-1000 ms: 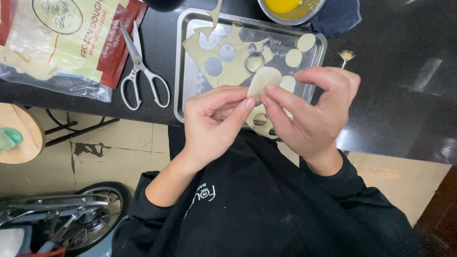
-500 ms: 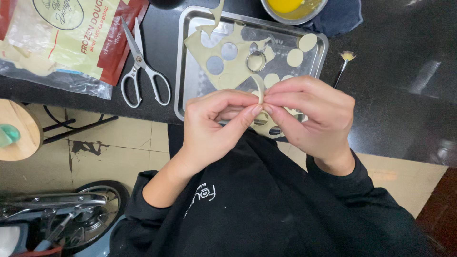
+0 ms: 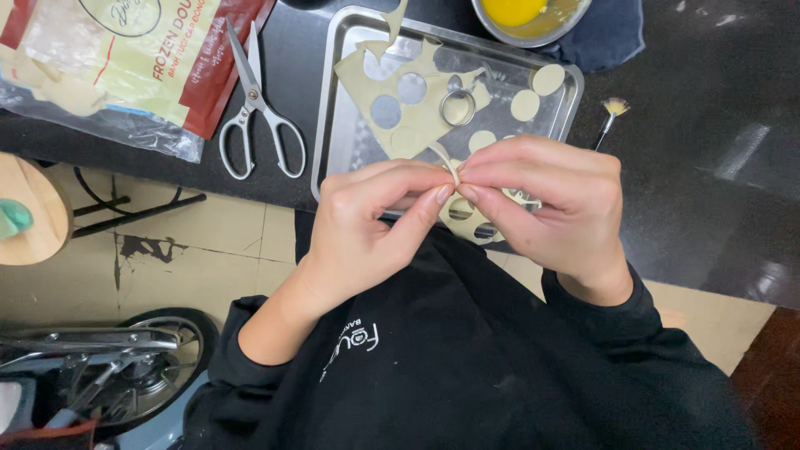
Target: The person presses a round metal cutter into a flattened sheet of dough on a tray to cut circles, lifts the scrap dough away, and pinches and folds the cut dough pieces by hand to shape them. They then carry a baking tray and slide it into the oven.
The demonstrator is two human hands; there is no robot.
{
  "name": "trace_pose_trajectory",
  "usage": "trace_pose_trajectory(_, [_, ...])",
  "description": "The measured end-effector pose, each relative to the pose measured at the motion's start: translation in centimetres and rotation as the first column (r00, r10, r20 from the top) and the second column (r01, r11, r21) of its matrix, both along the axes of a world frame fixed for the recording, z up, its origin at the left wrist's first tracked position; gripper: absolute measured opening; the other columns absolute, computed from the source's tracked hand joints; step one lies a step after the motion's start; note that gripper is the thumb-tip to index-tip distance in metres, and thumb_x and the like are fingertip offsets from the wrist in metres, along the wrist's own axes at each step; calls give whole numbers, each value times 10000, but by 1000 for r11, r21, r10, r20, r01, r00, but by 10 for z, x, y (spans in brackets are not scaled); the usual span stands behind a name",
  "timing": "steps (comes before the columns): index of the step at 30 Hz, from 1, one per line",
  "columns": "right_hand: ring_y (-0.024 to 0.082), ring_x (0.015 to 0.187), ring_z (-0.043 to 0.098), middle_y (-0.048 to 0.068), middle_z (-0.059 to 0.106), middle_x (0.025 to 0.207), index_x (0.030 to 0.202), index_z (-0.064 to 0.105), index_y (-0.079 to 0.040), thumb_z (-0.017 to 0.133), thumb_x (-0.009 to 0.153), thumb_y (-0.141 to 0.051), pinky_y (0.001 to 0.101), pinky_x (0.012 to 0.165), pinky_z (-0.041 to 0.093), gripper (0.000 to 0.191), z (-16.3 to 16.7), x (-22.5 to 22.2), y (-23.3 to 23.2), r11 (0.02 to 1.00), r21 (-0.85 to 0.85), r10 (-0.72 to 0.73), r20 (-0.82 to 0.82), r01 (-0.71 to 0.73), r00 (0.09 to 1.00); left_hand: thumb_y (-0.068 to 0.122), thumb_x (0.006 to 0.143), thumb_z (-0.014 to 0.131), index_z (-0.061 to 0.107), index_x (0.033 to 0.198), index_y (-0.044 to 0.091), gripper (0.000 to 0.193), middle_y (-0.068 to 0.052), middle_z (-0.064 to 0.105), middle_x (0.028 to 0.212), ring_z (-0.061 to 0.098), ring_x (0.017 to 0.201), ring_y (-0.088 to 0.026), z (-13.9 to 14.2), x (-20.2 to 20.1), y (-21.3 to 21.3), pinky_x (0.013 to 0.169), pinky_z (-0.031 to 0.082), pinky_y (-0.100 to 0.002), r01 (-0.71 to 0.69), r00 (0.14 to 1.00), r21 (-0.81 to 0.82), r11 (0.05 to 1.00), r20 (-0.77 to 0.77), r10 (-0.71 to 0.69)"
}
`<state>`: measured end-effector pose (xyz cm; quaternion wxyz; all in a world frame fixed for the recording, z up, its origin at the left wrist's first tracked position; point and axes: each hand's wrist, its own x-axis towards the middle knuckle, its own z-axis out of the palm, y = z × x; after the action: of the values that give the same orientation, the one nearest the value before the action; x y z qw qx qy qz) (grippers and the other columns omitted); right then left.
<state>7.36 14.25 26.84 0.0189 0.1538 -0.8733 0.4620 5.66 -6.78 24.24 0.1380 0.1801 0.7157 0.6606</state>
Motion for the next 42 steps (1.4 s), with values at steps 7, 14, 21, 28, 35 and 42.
trace_pose_trajectory(7, [194, 914, 753, 118, 739, 1016, 1028, 727, 14, 764, 915, 57, 249, 785, 585, 126, 2, -3, -4, 999, -4, 43, 4, -42, 999, 30, 971, 724, 708, 1040, 6, 75, -86, 741, 1007, 756, 864, -182, 0, 0, -1, 753, 597, -269, -65, 985, -95, 993, -166, 48])
trace_pose_trajectory(14, [200, 939, 753, 117, 741, 1017, 1020, 728, 15, 754, 900, 61, 250, 787, 586, 131, 2, -5, -3, 997, -44, 65, 42, -64, 997, 34, 960, 734, 687, 1031, 16, 87, -86, 723, 989, 744, 857, -202, 3, 3, 0, 753, 590, -283, -114, 968, -114, 987, -235, 85])
trace_pose_trajectory(21, [192, 915, 755, 116, 743, 1017, 1009, 727, 14, 763, 890, 54, 251, 795, 592, 130, 2, -3, -5, 996, -58, 62, 30, -60, 998, 49, 954, 747, 681, 1034, 35, 105, -69, 721, 1004, 738, 863, -221, 8, 6, -1, 749, 584, -296, -130, 947, -166, 978, -312, 73])
trace_pose_trajectory(28, [187, 895, 756, 118, 743, 1003, 1010, 723, 25, 758, 886, 57, 250, 786, 591, 133, 1, -1, -7, 997, -60, 42, 30, -40, 999, 51, 963, 750, 677, 1049, 45, 113, -61, 714, 1006, 734, 867, -218, 10, 11, 1, 694, 577, -275, -185, 935, -178, 967, -336, 117])
trace_pose_trajectory(35, [196, 914, 755, 121, 742, 1020, 1014, 725, 20, 762, 882, 50, 256, 805, 594, 140, -1, -1, -5, 994, -94, 60, 47, -55, 997, 45, 957, 761, 670, 1051, 43, 132, -62, 712, 1009, 735, 876, -217, 8, 12, 0, 700, 578, -275, -174, 934, -159, 972, -340, 111])
trace_pose_trajectory(42, [190, 905, 758, 131, 745, 1025, 1012, 726, 20, 758, 877, 59, 252, 800, 596, 144, -3, 1, -6, 989, -143, 48, 80, -36, 996, 37, 946, 771, 663, 1044, 38, 146, -61, 709, 1009, 732, 868, -215, 8, 15, -1, 695, 578, -275, -177, 927, -151, 973, -357, 113])
